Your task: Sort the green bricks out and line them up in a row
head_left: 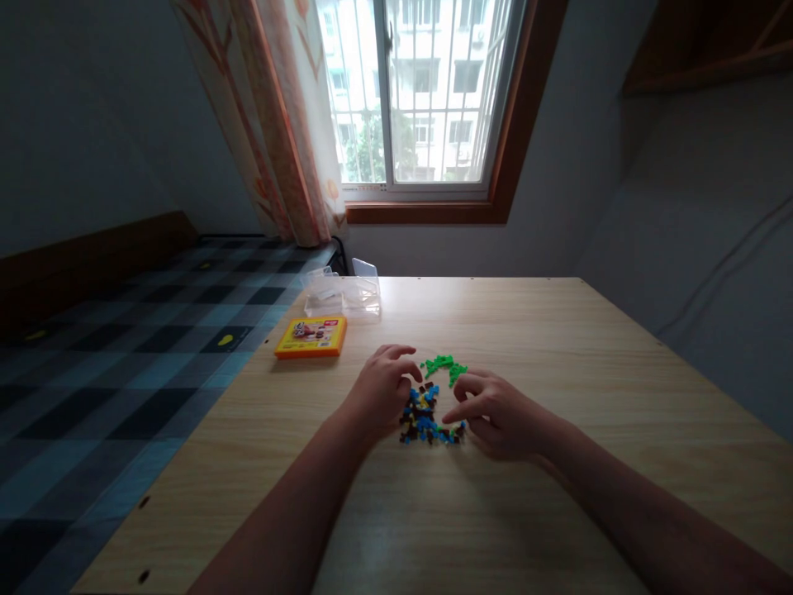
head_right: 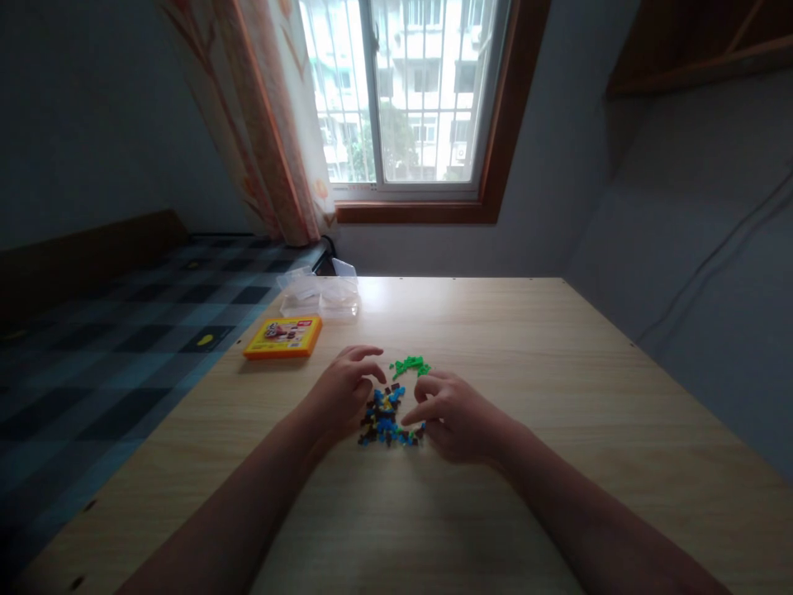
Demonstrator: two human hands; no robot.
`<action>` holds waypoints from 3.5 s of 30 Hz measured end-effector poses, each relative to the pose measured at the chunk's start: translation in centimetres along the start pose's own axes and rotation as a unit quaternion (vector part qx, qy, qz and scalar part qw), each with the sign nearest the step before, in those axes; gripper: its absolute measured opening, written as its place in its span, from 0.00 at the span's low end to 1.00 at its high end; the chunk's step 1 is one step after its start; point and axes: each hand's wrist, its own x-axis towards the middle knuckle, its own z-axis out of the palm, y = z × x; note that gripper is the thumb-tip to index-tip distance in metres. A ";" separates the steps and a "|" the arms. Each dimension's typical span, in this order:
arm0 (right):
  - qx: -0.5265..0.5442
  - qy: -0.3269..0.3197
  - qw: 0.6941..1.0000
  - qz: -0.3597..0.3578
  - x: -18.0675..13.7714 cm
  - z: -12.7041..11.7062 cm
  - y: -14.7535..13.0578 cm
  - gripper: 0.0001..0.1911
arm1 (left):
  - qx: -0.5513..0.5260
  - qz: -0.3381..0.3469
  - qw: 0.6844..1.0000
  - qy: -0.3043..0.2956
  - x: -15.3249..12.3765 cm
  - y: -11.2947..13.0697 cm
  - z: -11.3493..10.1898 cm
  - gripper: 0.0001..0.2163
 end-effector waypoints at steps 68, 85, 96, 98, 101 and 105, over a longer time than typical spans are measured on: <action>0.046 -0.089 0.993 0.060 -0.4 -1.3 -0.2 0.23 | -0.062 0.137 0.972 -0.181 -0.9 2.3 -0.4 0.24; 0.038 -0.111 0.992 0.042 -0.3 -1.6 -0.6 0.22 | -0.052 0.161 0.967 -0.189 -0.8 2.3 -0.4 0.23; -0.085 0.002 0.985 0.152 -0.5 -0.6 0.7 0.20 | -0.039 0.156 0.968 -0.190 -0.7 2.4 -0.9 0.22; -0.099 0.021 0.981 0.168 -0.5 -0.6 0.9 0.19 | -0.040 0.166 0.966 -0.196 -0.8 2.5 -0.8 0.23; -0.114 0.041 0.976 0.182 -0.4 -1.0 1.1 0.17 | -0.040 0.169 0.965 -0.195 -0.9 2.5 -0.5 0.23; -0.122 0.073 0.969 0.201 -0.3 -1.3 1.2 0.15 | -0.035 0.165 0.968 -0.185 -0.9 2.3 -0.4 0.23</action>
